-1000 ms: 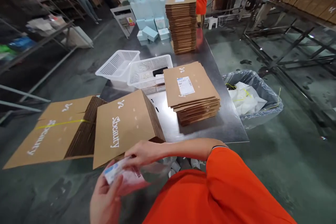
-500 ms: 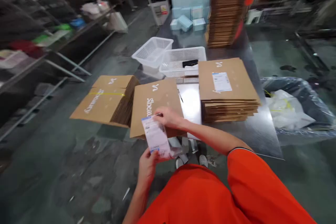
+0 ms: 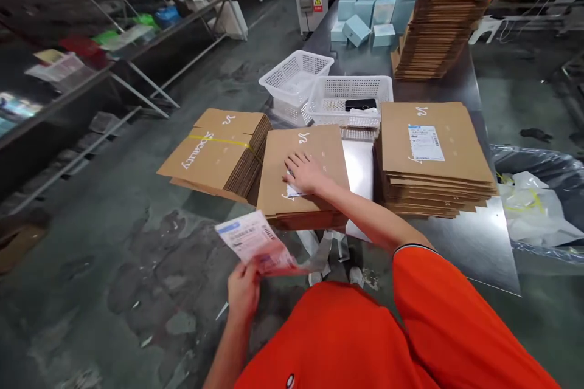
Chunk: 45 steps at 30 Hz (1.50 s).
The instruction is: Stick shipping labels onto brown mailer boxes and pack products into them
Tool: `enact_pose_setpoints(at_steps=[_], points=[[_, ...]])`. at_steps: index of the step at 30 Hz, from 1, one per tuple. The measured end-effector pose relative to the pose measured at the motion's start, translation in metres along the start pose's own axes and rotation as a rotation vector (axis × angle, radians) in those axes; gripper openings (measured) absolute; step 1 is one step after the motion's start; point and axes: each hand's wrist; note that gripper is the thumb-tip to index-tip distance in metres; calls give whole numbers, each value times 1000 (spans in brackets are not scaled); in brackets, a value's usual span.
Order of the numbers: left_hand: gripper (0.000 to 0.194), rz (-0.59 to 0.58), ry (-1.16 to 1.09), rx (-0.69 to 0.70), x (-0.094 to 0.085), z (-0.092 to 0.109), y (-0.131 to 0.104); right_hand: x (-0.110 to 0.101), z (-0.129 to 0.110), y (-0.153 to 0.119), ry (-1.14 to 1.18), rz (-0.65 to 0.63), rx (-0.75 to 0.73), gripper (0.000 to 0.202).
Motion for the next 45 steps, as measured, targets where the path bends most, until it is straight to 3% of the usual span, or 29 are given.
enact_pose_setpoints(at_steps=[2,4,6,7,10,12,15,19,21,23,25,27,29,31,32,34,37,39,42,43,45], points=[[40,-10,-34,76,6,17,27,8,-15,-14,-15,-51,2,62],[37,-107,0,139,15,32,47,11,-25,-38,22,-112,-116,65],[34,-163,54,211,23,40,54,8,-22,-66,85,-138,-235,61],[34,-176,71,240,26,42,52,5,-14,-78,107,-98,-189,57],[39,-223,61,195,35,41,32,-14,26,-102,184,93,338,51],[45,-292,2,106,43,40,15,-32,59,-113,324,120,625,52],[52,-387,-127,-32,60,43,-4,-67,111,-139,514,217,718,62],[52,-541,-125,-132,83,47,-16,-125,192,-198,375,556,815,64],[54,-583,-64,-150,93,45,-20,-152,227,-223,226,508,988,59],[57,-584,-17,-182,102,43,-26,-169,240,-233,86,391,1094,56],[57,-579,11,-204,110,40,-32,-171,221,-225,26,358,966,61],[57,-576,21,-206,116,39,-38,-160,176,-203,173,307,625,68],[57,-567,22,-197,118,41,-43,-140,119,-177,499,52,264,64],[60,-573,16,-204,113,46,-46,-117,70,-156,746,-188,83,46],[64,-577,6,-206,109,51,-46,-106,50,-148,821,-240,64,36],[81,-570,-42,-179,98,62,-45,-85,24,-140,908,-224,104,21],[104,-482,-138,-76,86,78,-38,-63,2,-135,978,-150,146,18],[87,-374,-157,-7,86,86,-30,-56,-10,-135,991,-154,114,23],[32,-196,-106,66,90,89,-17,-54,-25,-137,891,-151,-37,26],[25,-165,-87,81,92,88,-13,-54,-28,-136,833,-136,-93,25],[29,-155,-65,106,93,83,-5,-54,-31,-133,745,-111,-166,23]])
Point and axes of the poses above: each hand's wrist, its own y-axis towards the middle knuckle, its own x-axis out of the palm, z = x × y, and after that the axes turned 4 degrees about x, right-handed
